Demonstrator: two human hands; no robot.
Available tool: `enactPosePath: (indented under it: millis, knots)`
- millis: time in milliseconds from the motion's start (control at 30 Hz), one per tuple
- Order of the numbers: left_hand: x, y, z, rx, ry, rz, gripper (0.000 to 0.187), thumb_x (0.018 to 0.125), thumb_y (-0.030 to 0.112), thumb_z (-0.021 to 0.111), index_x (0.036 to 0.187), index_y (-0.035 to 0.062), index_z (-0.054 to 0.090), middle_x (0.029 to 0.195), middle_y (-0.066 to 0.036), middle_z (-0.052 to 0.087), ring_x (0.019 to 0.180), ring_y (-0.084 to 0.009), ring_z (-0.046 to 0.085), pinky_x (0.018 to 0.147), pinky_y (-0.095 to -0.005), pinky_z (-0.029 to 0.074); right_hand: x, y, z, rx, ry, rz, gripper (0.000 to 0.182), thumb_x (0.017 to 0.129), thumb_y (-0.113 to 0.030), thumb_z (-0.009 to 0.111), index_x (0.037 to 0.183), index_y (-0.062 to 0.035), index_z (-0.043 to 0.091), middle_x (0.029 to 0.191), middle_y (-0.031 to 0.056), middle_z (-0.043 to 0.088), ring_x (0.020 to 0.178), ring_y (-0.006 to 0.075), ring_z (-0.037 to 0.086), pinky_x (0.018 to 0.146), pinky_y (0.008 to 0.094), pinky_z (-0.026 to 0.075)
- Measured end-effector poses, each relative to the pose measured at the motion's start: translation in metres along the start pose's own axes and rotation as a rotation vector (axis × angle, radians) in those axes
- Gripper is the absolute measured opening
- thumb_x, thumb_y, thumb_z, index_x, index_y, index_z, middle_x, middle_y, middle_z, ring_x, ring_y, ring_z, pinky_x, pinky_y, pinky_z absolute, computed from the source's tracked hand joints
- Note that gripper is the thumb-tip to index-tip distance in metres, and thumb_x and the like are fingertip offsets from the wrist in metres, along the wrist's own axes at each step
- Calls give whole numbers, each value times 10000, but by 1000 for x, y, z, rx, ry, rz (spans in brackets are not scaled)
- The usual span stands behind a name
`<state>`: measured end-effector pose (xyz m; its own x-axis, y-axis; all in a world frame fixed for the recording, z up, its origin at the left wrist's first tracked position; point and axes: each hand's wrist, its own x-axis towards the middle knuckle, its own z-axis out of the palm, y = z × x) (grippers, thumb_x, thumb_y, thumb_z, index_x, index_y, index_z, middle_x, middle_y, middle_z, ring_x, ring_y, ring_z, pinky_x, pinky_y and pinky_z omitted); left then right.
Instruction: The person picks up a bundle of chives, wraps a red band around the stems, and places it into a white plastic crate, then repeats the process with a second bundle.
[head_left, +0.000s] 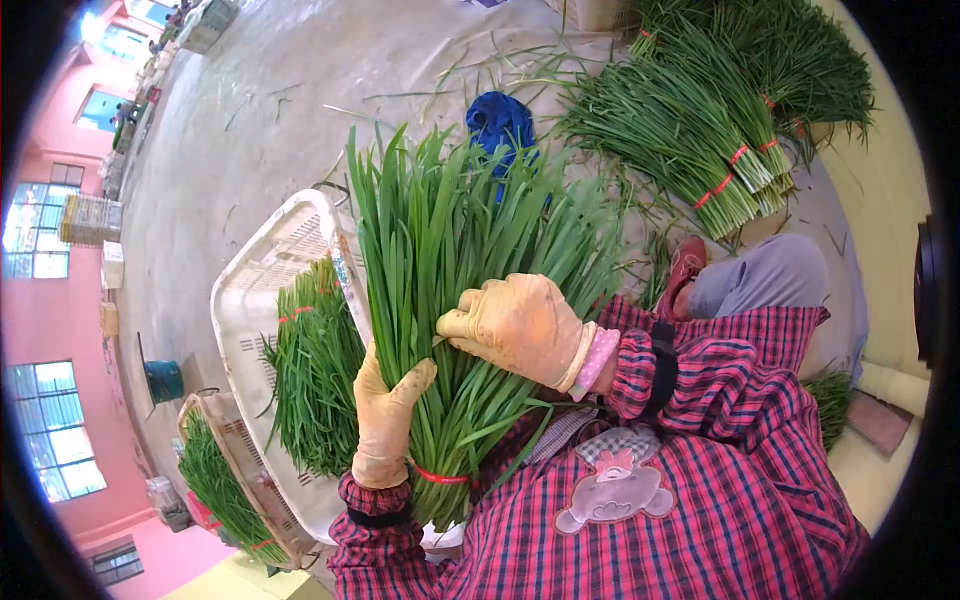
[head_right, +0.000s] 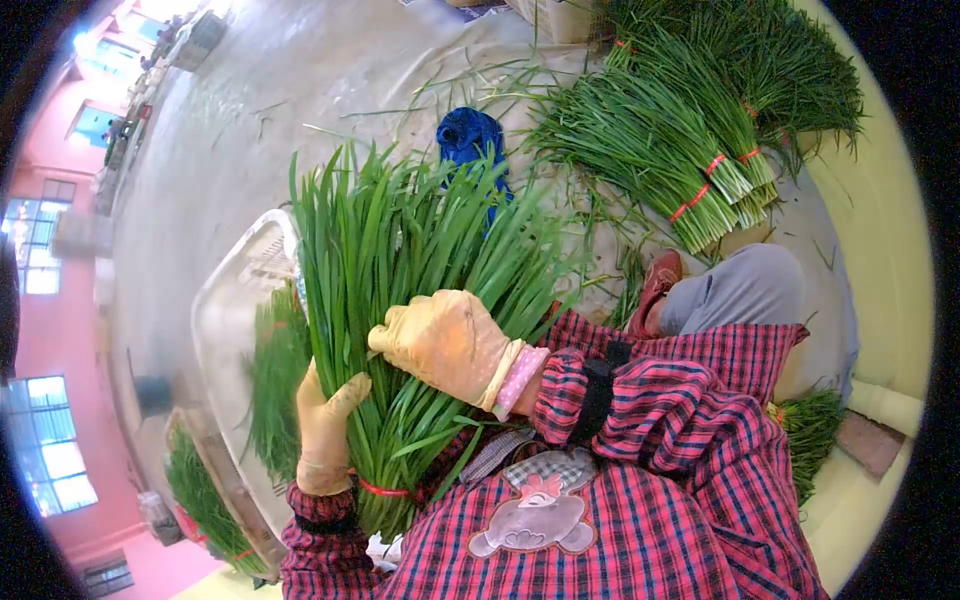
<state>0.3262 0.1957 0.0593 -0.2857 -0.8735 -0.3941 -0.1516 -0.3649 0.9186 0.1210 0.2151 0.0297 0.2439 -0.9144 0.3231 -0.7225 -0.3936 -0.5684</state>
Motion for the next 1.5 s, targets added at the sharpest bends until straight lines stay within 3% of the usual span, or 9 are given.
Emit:
enactPosePath:
  millis: [233, 500, 633, 700, 767, 833, 1033, 1267, 1500]
  knots:
    - [0, 0, 0, -8, -19, 43, 417, 872, -30, 635, 1272, 14, 528, 1083, -20, 628, 906, -87, 600, 820, -243, 518, 3, 3, -7, 364, -45, 87, 141, 812, -236, 663, 869, -110, 636, 811, 61, 594, 773, 270, 641, 674, 387, 519]
    - [0, -2, -3, -12, 5, 20, 460, 869, -27, 639, 1308, 6, 504, 1107, -36, 629, 920, -102, 610, 842, -264, 530, 4, 23, -25, -6, 260, 34, 118, 834, -200, 651, 807, -105, 587, 774, 77, 567, 710, 264, 626, 610, 365, 518]
    - [1, -6, -6, -19, 5, 26, 501, 868, -27, 642, 1342, 8, 486, 1131, -48, 631, 943, -116, 614, 858, -272, 525, -15, 53, -67, 243, 454, 248, 103, 878, -145, 680, 882, -46, 652, 828, 112, 651, 729, 243, 641, 665, 327, 510]
    - [1, -6, -7, -19, 0, 33, 509, 867, -26, 643, 1349, 8, 483, 1138, -50, 631, 956, -120, 614, 865, -274, 522, -36, 67, -88, 504, 425, 593, 133, 894, -154, 676, 918, -24, 660, 868, 101, 677, 762, 190, 644, 688, 301, 502]
    - [2, -5, -4, 4, 8, 15, 509, 861, -31, 648, 1343, 4, 487, 1144, -47, 630, 977, -125, 609, 874, -274, 515, -66, 97, -94, 347, 338, 677, 124, 879, -122, 665, 966, -34, 661, 921, 105, 676, 848, 223, 656, 759, 323, 518]
    - [3, -4, -1, 27, 0, 20, 504, 858, -34, 650, 1336, 1, 492, 1146, -45, 629, 984, -123, 606, 873, -272, 514, -87, 108, -95, -185, 277, 483, 196, 858, -93, 648, 1049, -54, 659, 1003, 112, 673, 979, 268, 643, 860, 355, 516]
    - [5, 1, 7, 92, 16, 61, 474, 844, -49, 653, 1295, 1, 519, 1130, -41, 636, 953, -118, 614, 870, -270, 515, -36, 11, -60, 17, 100, -82, 545, 857, -417, 659, 1277, -79, 575, 1291, 140, 586, 1224, 316, 534, 1046, 446, 395]
    - [3, -15, -13, -61, 149, 21, 423, 840, -16, 665, 1250, 5, 562, 1083, -46, 666, 914, -117, 636, 840, -255, 524, -75, 0, -26, 104, -354, -5, 598, 867, -433, 625, 1302, -33, 533, 1353, 149, 540, 1239, 320, 519, 1009, 451, 403]
    - [7, -14, -13, -39, 118, -10, 428, 844, -6, 670, 1256, 2, 554, 1078, -57, 666, 904, -124, 644, 827, -255, 534, -72, -2, -24, 107, -220, 22, 588, 886, -422, 615, 1320, -34, 532, 1143, 141, 653, 999, 311, 632, 872, 415, 475]
